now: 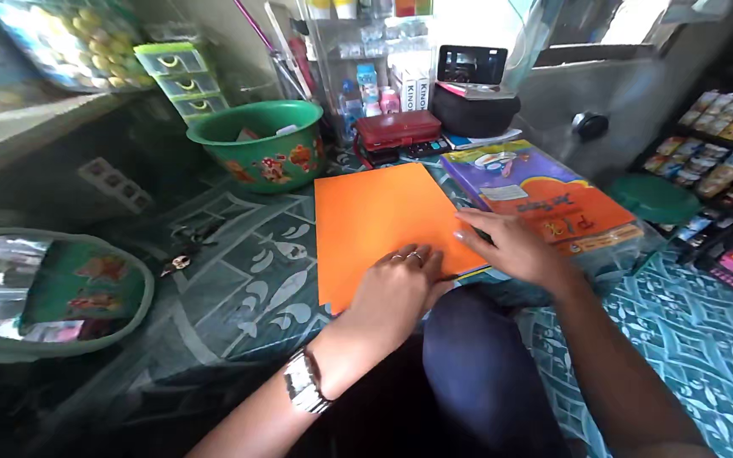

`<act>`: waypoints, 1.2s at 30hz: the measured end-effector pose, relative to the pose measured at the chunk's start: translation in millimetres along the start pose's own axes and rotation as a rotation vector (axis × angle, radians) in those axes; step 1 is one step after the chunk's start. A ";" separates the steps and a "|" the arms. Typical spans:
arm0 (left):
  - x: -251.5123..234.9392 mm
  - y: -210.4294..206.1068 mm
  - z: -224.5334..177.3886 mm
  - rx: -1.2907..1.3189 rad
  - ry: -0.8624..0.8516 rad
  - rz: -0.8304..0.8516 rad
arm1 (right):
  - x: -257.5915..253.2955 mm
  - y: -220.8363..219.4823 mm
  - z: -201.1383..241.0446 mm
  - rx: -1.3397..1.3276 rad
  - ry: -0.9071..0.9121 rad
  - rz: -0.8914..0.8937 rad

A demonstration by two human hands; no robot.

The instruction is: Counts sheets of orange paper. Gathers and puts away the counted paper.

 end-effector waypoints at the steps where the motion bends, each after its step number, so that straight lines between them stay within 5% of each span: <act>1: -0.5 0.9 7.2 0.045 0.002 0.047 | -4.8 -2.4 -6.7 0.010 -0.056 0.045; 6: 14.3 -0.9 100.3 0.039 0.309 0.393 | -8.9 -5.3 -16.0 0.009 -0.212 0.111; 10: 36.5 -18.7 172.4 0.213 0.657 0.376 | -12.2 -8.8 -17.4 -0.034 -0.261 0.022; 18: 45.1 -43.6 144.4 0.674 0.844 0.296 | -13.6 -16.7 -6.0 -0.094 -0.316 -0.033; 25: 40.5 -43.9 142.8 0.300 0.609 0.551 | -9.9 -10.5 -12.4 -0.167 -0.311 -0.009; 28: 11.7 -15.1 126.7 0.054 0.361 0.388 | -1.1 25.3 -10.2 -0.189 -0.219 -0.187; 31: -16.8 -2.4 73.4 0.155 0.041 0.262 | 20.9 60.8 11.6 -0.289 -0.077 -0.395; 36: -15.6 -25.0 21.8 0.332 -0.258 0.390 | 52.6 62.5 21.9 -0.380 0.054 -0.453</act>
Point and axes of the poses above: each hand's wrist, its own x-axis away from the middle knuckle, its own y-axis out of the back of the hand, z = x × y, the point moved 10 cm from there along -x, towards the middle knuckle, and after that the axes turned 15 degrees about -x, right-handed, at the moved point
